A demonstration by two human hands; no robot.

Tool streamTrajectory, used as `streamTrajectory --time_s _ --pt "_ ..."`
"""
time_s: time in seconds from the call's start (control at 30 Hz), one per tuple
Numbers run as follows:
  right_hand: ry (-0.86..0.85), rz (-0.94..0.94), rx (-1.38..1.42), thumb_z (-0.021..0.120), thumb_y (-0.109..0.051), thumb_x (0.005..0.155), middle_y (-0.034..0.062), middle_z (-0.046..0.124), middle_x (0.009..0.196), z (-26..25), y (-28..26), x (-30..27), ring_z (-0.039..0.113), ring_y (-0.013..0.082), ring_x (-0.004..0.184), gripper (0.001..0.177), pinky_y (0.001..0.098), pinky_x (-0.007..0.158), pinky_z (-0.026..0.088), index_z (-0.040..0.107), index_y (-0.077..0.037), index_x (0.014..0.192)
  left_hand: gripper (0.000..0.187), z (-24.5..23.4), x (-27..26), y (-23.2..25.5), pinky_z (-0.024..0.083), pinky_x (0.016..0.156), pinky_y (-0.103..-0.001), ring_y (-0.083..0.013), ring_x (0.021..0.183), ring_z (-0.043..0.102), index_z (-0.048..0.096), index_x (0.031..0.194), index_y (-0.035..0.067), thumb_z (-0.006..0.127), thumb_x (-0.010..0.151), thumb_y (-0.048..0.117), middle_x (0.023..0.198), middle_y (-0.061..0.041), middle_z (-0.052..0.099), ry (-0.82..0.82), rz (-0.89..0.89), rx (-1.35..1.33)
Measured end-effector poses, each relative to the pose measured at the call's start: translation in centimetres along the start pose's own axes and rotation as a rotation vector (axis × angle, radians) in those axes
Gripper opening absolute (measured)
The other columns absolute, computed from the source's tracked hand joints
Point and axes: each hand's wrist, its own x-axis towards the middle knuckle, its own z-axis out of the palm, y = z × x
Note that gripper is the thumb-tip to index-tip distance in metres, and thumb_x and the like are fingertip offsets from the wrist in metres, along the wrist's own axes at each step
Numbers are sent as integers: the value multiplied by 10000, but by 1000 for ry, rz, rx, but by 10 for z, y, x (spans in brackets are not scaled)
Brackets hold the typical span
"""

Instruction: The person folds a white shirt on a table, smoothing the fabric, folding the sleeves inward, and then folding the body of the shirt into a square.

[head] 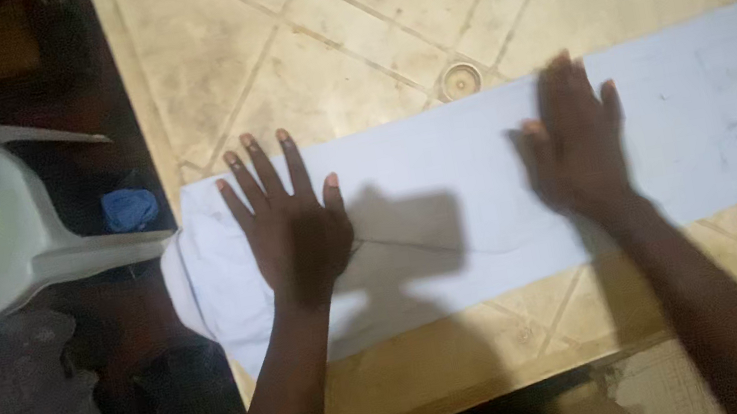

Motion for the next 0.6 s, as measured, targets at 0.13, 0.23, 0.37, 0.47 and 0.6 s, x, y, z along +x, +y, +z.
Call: streamTrajectory --time_s 0.13,0.23,0.37,0.47,0.6 --pt "133 -172 324 659 -407 990 293 310 1673 31 -82 29 245 415 1577 872 594 1285 151 284 79 1610 761 1 10 -1 72 1231 -637 -518 1542 122 277 1616 23 481 1021 451 1657 -338 182 -103 -47 29" --pt "-13 -324 270 684 -508 930 210 363 1660 34 -132 34 304 365 1571 900 598 1289 156 347 15 1580 770 5 12 -1 29 1222 -615 -482 1540 62 205 1623 58 421 1018 484 1667 -302 113 -197 -86 94" --pt "-159 -237 183 662 -555 932 200 360 1617 35 -90 46 314 357 1508 878 651 1183 109 369 -2 1547 757 7 9 -2 -4 1221 -597 -457 1545 19 162 1631 89 363 1027 497 1680 -277 63 -235 -89 132" --pt "-47 -180 -21 550 -640 980 188 324 1691 18 -9 39 264 338 1584 919 637 1266 86 326 -21 1621 756 10 8 -4 5 1241 -598 -462 1563 27 160 1645 80 343 1041 497 1689 -282 61 -233 -85 146" --pt "-97 -59 -40 351 -676 1018 240 214 1692 -5 51 44 150 387 1557 953 643 1204 41 214 48 1624 732 9 13 -5 -2 1216 -621 -478 1537 35 163 1631 70 331 1053 488 1668 -292 59 -214 -62 116"
